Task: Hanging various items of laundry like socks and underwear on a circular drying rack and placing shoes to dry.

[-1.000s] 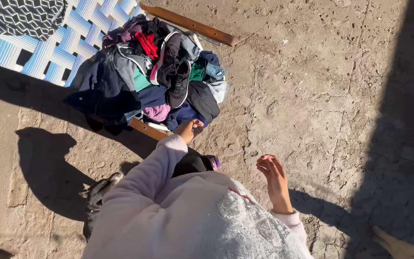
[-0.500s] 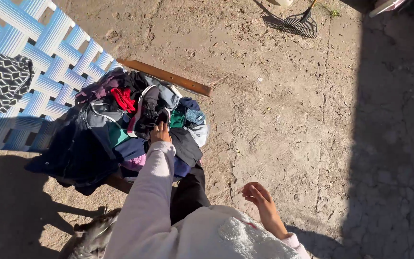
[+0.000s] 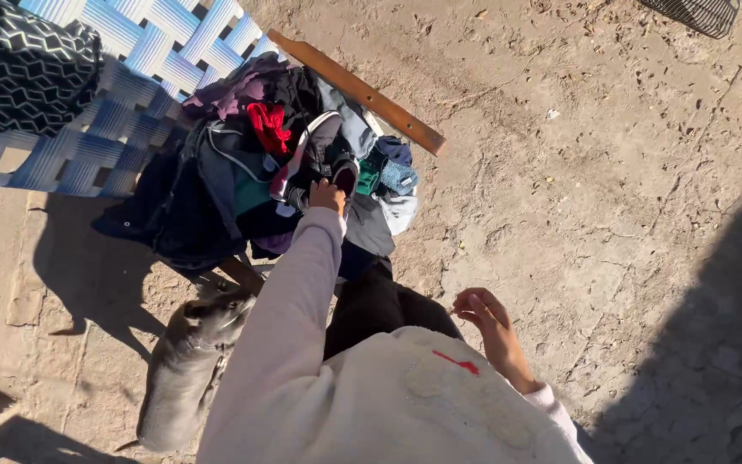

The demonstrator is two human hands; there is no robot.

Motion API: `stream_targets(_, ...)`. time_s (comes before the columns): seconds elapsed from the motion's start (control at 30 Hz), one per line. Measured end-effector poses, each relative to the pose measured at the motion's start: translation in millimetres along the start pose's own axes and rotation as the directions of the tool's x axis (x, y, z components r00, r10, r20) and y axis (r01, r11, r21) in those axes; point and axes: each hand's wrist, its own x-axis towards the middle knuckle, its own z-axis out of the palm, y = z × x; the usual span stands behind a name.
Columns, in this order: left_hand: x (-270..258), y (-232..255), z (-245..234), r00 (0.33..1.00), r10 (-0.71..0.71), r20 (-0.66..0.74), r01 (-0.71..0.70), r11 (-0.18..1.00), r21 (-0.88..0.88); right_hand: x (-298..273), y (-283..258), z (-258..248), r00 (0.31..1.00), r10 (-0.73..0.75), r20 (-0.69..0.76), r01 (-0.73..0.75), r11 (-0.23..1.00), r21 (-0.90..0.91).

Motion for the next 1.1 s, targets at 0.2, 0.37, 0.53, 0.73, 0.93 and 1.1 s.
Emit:
stream_targets(0.2, -34.4, 33.7, -114.3, 0.967, -0.12, -0.224, 0.007, 0.894, -0.447, 19.4, -19.2, -33.1, 0.995, -0.083, 0.055, 0.081, 0.996, 0.027)
stream_targets(0.37, -3.9, 48.7, -27.2, 0.941, -0.298, -0.16, 0.114, 0.725, -0.679, 27.3, -41.5, -78.4, 0.988, -0.108, 0.114, 0.109, 0.994, 0.001)
stream_targets(0.53, 12.4, 97.9, -18.5, 0.82, -0.566, -0.088, 0.328, 0.589, -0.738, 40.1, -48.8, -146.4, 0.977, -0.134, 0.164, 0.145, 0.988, -0.056)
stream_targets(0.73, -8.1, 160.5, -24.8, 0.691, -0.711, 0.128, 0.502, 0.344, -0.794, 32.1, -56.0, -203.1, 0.985, -0.053, 0.163, 0.069, 0.993, -0.095)
stream_targets(0.93, -9.3, 170.3, -5.1, 0.628, -0.775, -0.072, 0.162, 0.221, -0.962, 46.2, -64.1, -215.4, 0.965, -0.037, 0.261, 0.073, 0.989, -0.131)
stream_targets(1.1, -10.1, 209.0, -49.7, 0.825, -0.565, 0.0, -0.494, -0.722, -0.484, 50.1, -77.1, -222.7, 0.937, -0.124, 0.326, 0.179, 0.973, -0.145)
